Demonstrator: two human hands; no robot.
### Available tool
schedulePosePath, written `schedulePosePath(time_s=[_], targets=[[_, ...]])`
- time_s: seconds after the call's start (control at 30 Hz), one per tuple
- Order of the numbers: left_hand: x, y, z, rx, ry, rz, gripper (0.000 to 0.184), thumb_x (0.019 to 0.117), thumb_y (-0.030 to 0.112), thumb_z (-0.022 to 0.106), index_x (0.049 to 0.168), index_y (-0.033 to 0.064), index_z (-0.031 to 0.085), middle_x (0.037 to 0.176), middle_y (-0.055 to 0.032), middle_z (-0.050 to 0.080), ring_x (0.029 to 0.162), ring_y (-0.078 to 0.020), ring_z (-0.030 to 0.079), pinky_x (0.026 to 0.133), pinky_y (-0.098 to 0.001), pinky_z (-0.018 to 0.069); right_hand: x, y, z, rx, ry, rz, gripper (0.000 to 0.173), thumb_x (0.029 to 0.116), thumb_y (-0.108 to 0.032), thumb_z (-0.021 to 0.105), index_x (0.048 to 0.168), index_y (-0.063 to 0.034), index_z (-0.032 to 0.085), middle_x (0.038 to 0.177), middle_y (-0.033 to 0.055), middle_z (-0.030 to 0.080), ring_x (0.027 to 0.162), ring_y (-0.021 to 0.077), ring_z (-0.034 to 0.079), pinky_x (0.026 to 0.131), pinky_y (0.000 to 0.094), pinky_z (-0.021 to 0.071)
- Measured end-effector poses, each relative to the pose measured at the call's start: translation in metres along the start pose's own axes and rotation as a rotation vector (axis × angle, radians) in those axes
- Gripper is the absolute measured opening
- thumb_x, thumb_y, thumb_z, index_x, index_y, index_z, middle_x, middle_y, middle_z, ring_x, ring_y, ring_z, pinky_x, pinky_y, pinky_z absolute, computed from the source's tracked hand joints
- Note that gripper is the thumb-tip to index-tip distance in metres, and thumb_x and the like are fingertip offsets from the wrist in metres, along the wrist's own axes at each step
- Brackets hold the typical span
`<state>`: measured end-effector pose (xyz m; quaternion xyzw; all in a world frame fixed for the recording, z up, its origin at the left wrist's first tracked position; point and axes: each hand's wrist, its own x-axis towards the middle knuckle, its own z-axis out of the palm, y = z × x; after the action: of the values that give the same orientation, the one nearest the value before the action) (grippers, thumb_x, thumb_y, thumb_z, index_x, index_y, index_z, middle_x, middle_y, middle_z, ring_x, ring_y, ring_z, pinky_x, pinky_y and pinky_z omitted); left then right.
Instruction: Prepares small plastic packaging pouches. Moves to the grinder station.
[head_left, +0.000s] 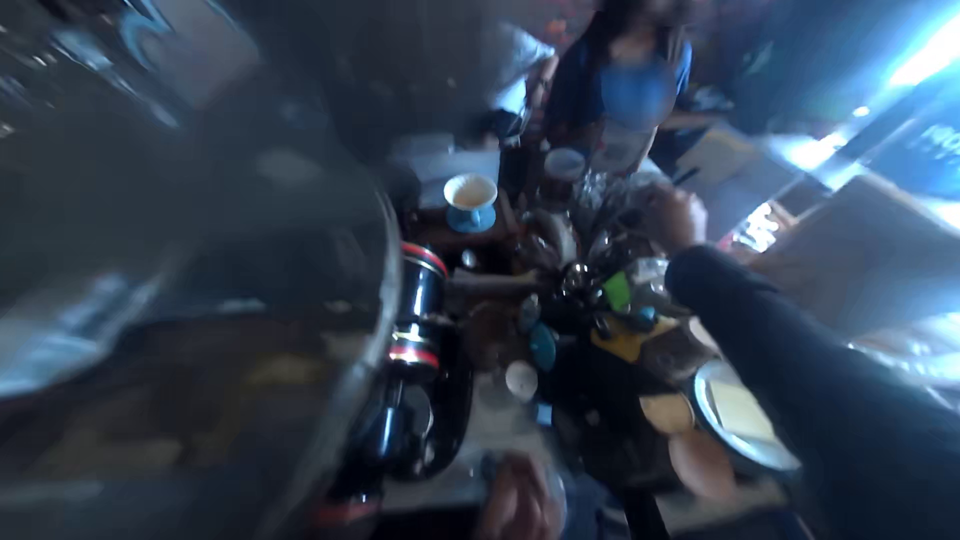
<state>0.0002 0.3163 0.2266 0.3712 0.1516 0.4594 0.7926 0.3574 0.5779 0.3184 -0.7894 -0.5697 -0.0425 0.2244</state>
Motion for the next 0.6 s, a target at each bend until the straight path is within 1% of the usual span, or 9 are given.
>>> schedulePosePath(time_s=[0.03,0.1,0.17,0.23,0.27,0.33,0.4,0.43,0.6], targets=[[0.0,-0.003,-0.004,-0.037,0.018,-0.006,0.024,0.104,0.043,0.055,0.117,0.0241,0.059,0.081,0.0086,0.058,0.056,0.0014,0.05,0.047,-0.015,0.0427,-0.001,0.026,-0.002,0.029,0.101,-0.095,0.029,0.1052,-0.028,0.054,0.12,-0.0096,0.071,0.111,0.0263,0.071,0.102,0.0537,0.067,0.08,0.0791,0.0476],[0.002,-0.01,-0.015,-0.045,0.01,-0.006,0.034,0.1023,0.053,0.051,0.117,0.0243,0.06,0.081,0.0079,0.056,0.057,0.0011,0.051,0.048,-0.0144,0.0439,-0.025,0.043,-0.038,0.085,0.218,-0.161,0.036,0.1076,-0.031,0.048,0.122,-0.0049,0.068,0.117,0.0262,0.069,0.109,0.0499,0.066,0.088,0.0741,0.0471],[0.002,-0.014,-0.02,-0.046,0.009,-0.004,0.042,0.1005,0.06,0.048,0.118,0.0233,0.059,0.081,0.0067,0.057,0.056,0.0002,0.051,0.047,-0.0148,0.0441,-0.06,0.052,-0.088,0.174,0.359,-0.171,0.038,0.1085,-0.03,0.047,0.123,-0.0002,0.065,0.121,0.0234,0.069,0.112,0.0371,0.067,0.097,0.0576,0.0512],[0.005,-0.015,-0.02,-0.055,0.016,0.008,0.048,0.0991,0.065,0.046,0.119,0.0232,0.059,0.083,0.0058,0.058,0.055,-0.0003,0.05,0.046,-0.0153,0.0432,-0.105,0.077,-0.122,0.413,0.518,-0.224,0.034,0.1066,-0.024,0.052,0.126,0.003,0.06,0.12,0.0162,0.068,0.105,0.0188,0.067,0.094,0.0368,0.055],[0.005,-0.015,-0.021,-0.059,0.015,0.016,0.049,0.0994,0.065,0.045,0.119,0.0225,0.059,0.084,0.0048,0.059,0.055,-0.0009,0.051,0.046,-0.0157,0.0439,-0.127,0.107,-0.125,0.6,0.581,-0.368,0.029,0.1052,-0.018,0.056,0.126,0.0026,0.058,0.117,0.0123,0.068,0.102,0.0164,0.069,0.088,0.0348,0.0594],[0.004,-0.012,-0.021,-0.031,0.034,0.023,0.051,0.0995,0.066,0.043,0.12,0.0219,0.059,0.086,0.0037,0.06,0.055,-0.0017,0.052,0.046,-0.0158,0.0448,-0.182,0.164,-0.126,0.787,0.43,-0.761,0.028,0.1081,-0.009,0.046,0.131,0.0062,0.049,0.117,0.0108,0.063,0.099,0.0167,0.068,0.079,0.0336,0.061],[0.006,-0.006,-0.018,0.026,0.079,0.025,0.054,0.0978,0.069,0.04,0.119,0.0226,0.059,0.087,0.0041,0.06,0.056,-0.0013,0.053,0.046,-0.0152,0.0443,-0.268,0.08,-0.115,0.918,0.678,-0.234,0.014,0.1077,-0.019,0.05,0.103,-0.0129,0.063,0.086,-0.0072,0.065,0.072,0.0062,0.065,0.063,0.0276,0.0567],[0.006,-0.003,-0.017,0.05,0.104,0.028,0.056,0.0968,0.071,0.04,0.119,0.0226,0.059,0.087,0.0041,0.061,0.056,-0.0009,0.052,0.045,-0.0147,0.044,-0.3,0.052,-0.109,0.869,0.627,-0.143,0.017,0.1083,-0.032,0.05,0.103,-0.0243,0.064,0.086,-0.0141,0.065,0.074,0.001,0.064,0.067,0.0227,0.0554],[0.004,0.007,-0.02,0.147,0.132,0.025,0.066,0.0931,0.078,0.035,0.12,0.0209,0.055,0.084,0.0029,0.059,0.054,-0.0023,0.05,0.044,-0.0157,0.0421,-0.369,0.004,-0.026,0.712,0.438,-0.378,0.018,0.1061,-0.035,0.055,0.106,-0.02,0.065,0.089,-0.0043,0.068,0.08,0.006,0.066,0.072,0.022,0.0554]])
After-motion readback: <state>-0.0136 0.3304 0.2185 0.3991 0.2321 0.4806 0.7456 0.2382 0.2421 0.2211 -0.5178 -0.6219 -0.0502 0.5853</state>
